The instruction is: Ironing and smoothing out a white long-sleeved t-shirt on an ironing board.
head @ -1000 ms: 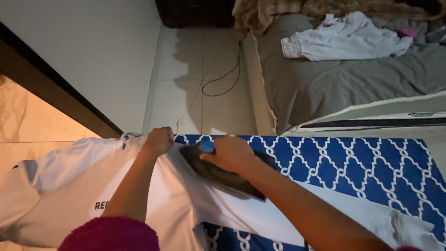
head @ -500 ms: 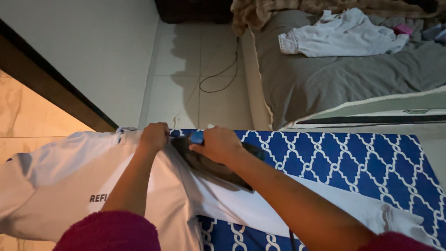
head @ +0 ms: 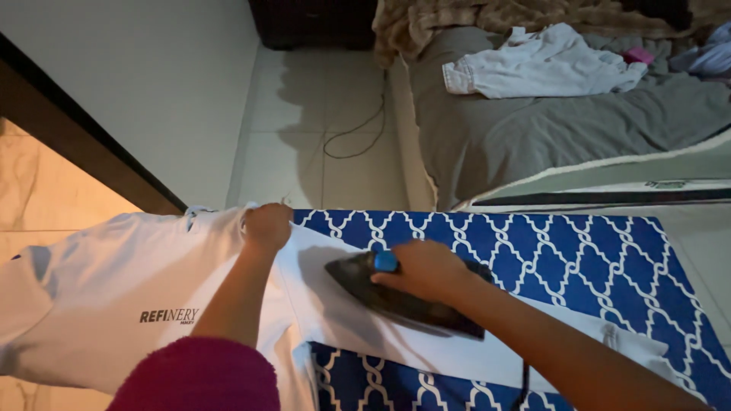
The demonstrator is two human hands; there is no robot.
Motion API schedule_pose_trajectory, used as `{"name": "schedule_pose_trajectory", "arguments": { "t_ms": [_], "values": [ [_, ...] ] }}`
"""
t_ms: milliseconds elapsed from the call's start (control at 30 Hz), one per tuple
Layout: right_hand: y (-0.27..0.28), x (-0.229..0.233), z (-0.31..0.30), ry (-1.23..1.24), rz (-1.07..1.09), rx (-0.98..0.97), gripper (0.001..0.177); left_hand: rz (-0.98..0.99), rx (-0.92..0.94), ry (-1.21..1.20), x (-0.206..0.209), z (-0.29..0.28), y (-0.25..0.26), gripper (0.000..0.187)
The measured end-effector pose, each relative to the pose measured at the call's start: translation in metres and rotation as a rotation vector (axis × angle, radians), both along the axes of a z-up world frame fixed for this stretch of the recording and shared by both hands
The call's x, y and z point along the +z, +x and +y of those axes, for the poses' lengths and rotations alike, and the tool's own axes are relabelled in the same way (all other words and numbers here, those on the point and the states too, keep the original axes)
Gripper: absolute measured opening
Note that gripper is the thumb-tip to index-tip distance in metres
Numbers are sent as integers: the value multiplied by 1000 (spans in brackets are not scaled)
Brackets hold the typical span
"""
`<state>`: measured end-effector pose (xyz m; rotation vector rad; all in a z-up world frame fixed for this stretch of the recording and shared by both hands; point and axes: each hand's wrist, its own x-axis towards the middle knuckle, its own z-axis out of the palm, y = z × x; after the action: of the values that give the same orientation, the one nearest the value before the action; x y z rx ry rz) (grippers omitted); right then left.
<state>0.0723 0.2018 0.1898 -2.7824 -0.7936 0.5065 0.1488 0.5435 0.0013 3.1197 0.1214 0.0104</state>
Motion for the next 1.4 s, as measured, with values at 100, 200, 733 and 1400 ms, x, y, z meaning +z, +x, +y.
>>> {"name": "schedule_pose_trajectory", "arguments": {
  "t_ms": [100,200,733,1400],
  "values": [
    [-2,1,-1,-41,-22,14,58,-277,-16,13,25,-16,-24,20],
    [5,-3,12,-98,-75,38,67,-552,78,-395,41,-40,-55,23],
    [52,-42,99,70,-123,32,67,-596,765,-1973,-51,-73,-111,23],
    [-2,-26,-23,-29,42,106,70,-1137,1150,-1783,-99,-227,-194,7]
  ]
}}
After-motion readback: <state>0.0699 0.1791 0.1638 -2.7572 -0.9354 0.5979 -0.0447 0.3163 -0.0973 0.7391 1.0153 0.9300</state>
